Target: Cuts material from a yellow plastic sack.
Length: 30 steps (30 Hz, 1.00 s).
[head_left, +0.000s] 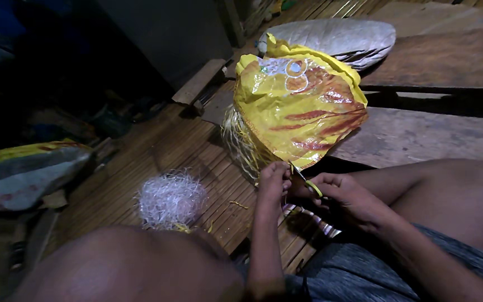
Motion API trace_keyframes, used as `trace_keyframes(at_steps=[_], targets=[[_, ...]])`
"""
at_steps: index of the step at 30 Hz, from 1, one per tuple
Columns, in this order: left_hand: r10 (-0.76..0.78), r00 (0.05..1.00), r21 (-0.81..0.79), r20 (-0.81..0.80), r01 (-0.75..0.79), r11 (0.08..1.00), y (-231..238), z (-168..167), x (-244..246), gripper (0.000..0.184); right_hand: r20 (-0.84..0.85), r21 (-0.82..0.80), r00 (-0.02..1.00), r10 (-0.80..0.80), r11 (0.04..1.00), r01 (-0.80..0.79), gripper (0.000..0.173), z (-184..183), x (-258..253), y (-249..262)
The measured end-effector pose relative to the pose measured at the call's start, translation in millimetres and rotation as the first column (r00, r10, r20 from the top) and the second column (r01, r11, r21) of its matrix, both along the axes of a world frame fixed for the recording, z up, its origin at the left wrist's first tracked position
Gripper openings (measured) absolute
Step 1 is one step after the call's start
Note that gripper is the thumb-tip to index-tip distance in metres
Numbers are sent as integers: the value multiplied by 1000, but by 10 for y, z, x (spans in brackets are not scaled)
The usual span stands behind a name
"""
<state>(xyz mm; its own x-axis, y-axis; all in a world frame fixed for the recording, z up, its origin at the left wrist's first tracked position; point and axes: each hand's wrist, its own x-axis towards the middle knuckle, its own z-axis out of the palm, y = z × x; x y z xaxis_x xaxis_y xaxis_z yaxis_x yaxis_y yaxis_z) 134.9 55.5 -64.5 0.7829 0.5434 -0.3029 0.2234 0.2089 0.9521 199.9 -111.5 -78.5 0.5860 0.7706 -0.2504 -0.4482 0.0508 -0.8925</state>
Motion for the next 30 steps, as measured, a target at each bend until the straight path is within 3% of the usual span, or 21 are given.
trace_keyframes(at_steps=[16,23,30], targets=[[32,998,45,-59,-29,999,-18,-13,-9,15,186,-78,983,9,997,6,13,-61,-26,30],[-5,998,-7,-60,4,1000,-8,-57,9,16,149,-107,989,9,994,7,15,-63,-31,33],[-22,999,-50,-42,19,999,-11,-109,30,19,-29,-65,998,56,996,-58,27,-40,-24,26]])
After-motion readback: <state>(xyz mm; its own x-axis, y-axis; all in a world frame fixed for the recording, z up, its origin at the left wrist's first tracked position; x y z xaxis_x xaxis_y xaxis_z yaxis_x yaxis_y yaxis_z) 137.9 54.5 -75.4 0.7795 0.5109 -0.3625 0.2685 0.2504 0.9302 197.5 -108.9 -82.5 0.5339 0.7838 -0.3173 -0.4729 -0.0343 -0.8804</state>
